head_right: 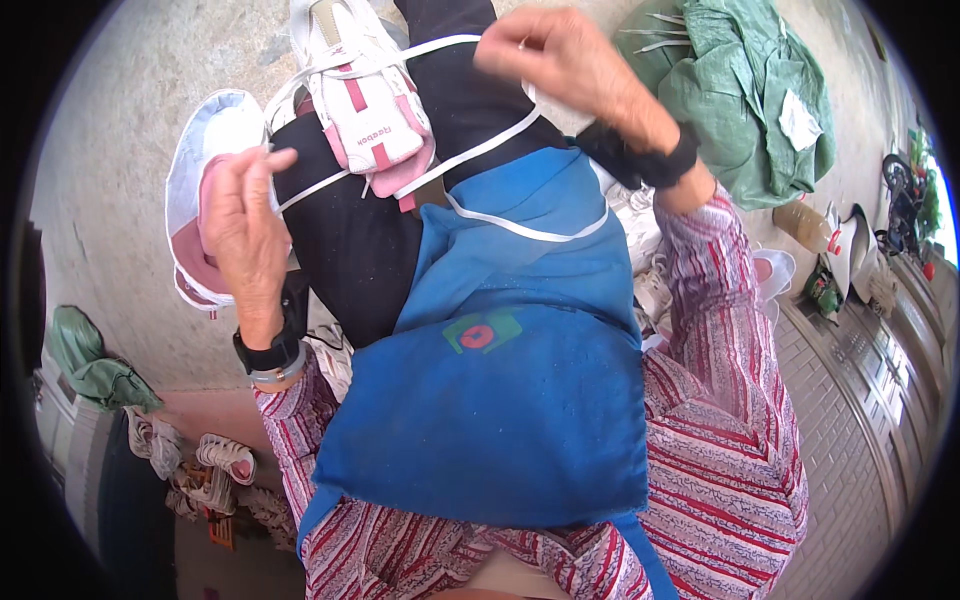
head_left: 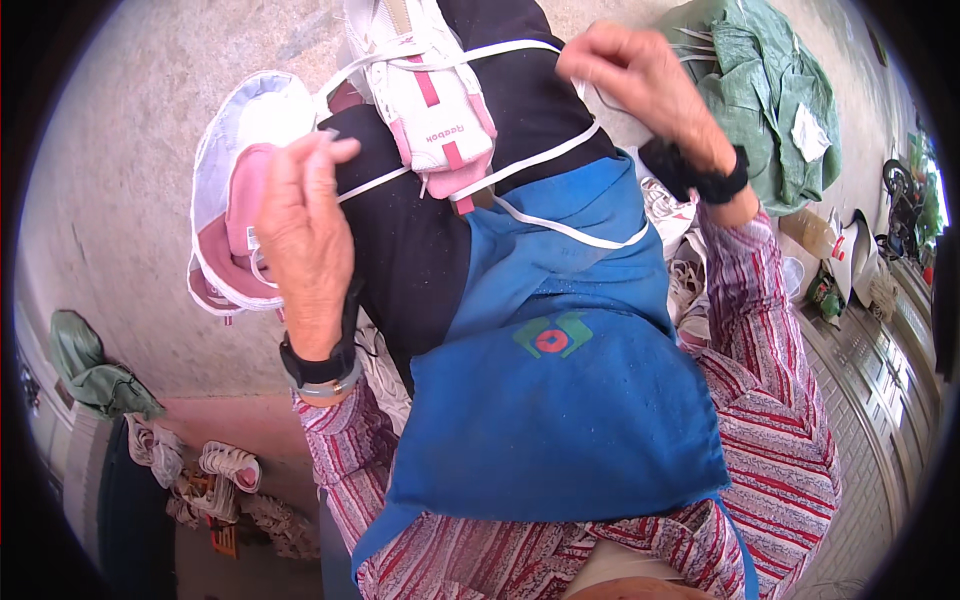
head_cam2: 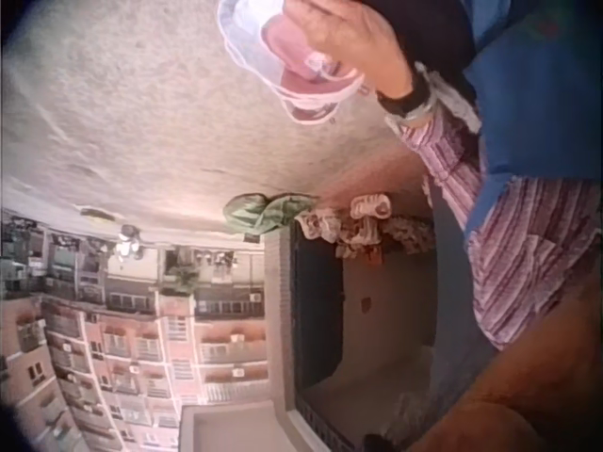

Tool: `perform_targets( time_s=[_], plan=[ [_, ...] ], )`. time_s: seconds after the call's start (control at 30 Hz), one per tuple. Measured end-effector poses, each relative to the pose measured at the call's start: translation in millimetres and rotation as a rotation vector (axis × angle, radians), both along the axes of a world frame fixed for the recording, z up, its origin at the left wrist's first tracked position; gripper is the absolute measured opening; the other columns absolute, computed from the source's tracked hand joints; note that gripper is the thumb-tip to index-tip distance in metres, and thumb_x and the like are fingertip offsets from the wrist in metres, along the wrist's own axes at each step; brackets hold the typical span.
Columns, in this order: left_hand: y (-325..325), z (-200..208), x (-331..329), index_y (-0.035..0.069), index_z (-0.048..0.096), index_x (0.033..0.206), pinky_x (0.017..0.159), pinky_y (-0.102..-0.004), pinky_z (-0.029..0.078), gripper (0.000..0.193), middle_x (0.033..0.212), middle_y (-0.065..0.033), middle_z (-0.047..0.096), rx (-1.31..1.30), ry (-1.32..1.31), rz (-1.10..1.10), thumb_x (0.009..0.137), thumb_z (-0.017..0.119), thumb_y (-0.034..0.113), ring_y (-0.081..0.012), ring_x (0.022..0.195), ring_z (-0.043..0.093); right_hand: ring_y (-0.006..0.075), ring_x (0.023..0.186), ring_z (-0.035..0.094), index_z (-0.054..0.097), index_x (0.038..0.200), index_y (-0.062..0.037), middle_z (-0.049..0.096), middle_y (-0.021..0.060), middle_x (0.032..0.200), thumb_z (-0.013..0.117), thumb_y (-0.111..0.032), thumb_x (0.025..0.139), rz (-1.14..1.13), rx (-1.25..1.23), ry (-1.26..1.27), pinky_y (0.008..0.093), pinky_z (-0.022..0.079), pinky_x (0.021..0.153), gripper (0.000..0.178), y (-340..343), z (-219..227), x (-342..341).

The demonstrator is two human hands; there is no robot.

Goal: Assembling shoes by threading laces through the shoe upper components.

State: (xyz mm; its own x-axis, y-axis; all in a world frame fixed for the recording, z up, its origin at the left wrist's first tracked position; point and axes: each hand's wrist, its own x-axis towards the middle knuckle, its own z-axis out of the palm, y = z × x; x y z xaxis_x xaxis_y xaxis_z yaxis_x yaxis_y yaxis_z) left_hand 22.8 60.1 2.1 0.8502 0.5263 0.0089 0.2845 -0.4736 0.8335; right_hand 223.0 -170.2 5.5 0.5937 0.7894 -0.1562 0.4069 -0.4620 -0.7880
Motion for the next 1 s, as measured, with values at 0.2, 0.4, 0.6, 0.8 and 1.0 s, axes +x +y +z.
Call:
perform_targets(
  time_s=[0.2, 0.4, 0.6, 0.8, 1.0],
  plan=[
    [-15, -35, 15, 0.003, 0.063, 0.098, 0.041, -0.0205, 0.037, 0.015, 0.081, -0.0036, 0.066, -0.066, 0.144, -0.006, 0.091, 0.054, 0.012, -0.0046, 0.050, 0.048, 0.0276, 0.077, 0.058, 0.062, 0.093, -0.0060, 0.051, 0.0091, 0.086, 0.066, -0.009, 0.075, 0.353, -0.240, -0.295, 0.0360, 0.048, 0.064, 0.019, 6, -1, -68],
    [-4, -35, 39, 0.000, 0.062, 0.093, 0.058, -0.0313, 0.049, 0.014, 0.072, -0.0108, 0.064, -0.176, 0.127, 0.104, 0.088, 0.055, 0.011, -0.0181, 0.062, 0.061, 0.0286, 0.075, 0.057, 0.060, 0.086, -0.0043, 0.050, 0.0104, 0.081, 0.061, -0.008, 0.079, 0.272, -0.168, -0.308, 0.0359, 0.047, 0.063, 0.008, -7, -11, -55],
    [11, -19, 56, 0.001, 0.065, 0.093, 0.042, -0.0224, 0.049, 0.021, 0.068, -0.0035, 0.059, -0.231, 0.262, 0.048, 0.087, 0.056, 0.019, -0.0073, 0.049, 0.052, 0.0310, 0.074, 0.057, 0.061, 0.082, -0.0010, 0.052, 0.0124, 0.079, 0.061, -0.008, 0.079, 0.193, -0.294, -0.368, 0.0379, 0.045, 0.065, 0.008, -38, -2, -20],
    [21, -38, 53, -0.001, 0.064, 0.101, 0.046, -0.0187, 0.050, 0.025, 0.078, -0.0051, 0.062, -0.551, 0.198, 0.072, 0.089, 0.058, 0.020, -0.0056, 0.057, 0.053, 0.0321, 0.076, 0.060, 0.062, 0.085, -0.0047, 0.055, 0.0113, 0.086, 0.062, -0.006, 0.074, 0.136, -0.613, -0.526, 0.0398, 0.049, 0.065, 0.011, -48, -4, -33],
    [15, -33, 54, -0.002, 0.064, 0.103, 0.050, -0.0195, 0.052, 0.026, 0.082, -0.0063, 0.064, -0.435, 0.220, 0.083, 0.089, 0.058, 0.019, -0.0078, 0.064, 0.058, 0.0299, 0.075, 0.060, 0.061, 0.094, -0.0061, 0.054, 0.0098, 0.091, 0.062, -0.007, 0.076, 0.166, -0.071, -0.246, 0.0385, 0.049, 0.063, 0.018, -15, 2, -65]
  ],
)
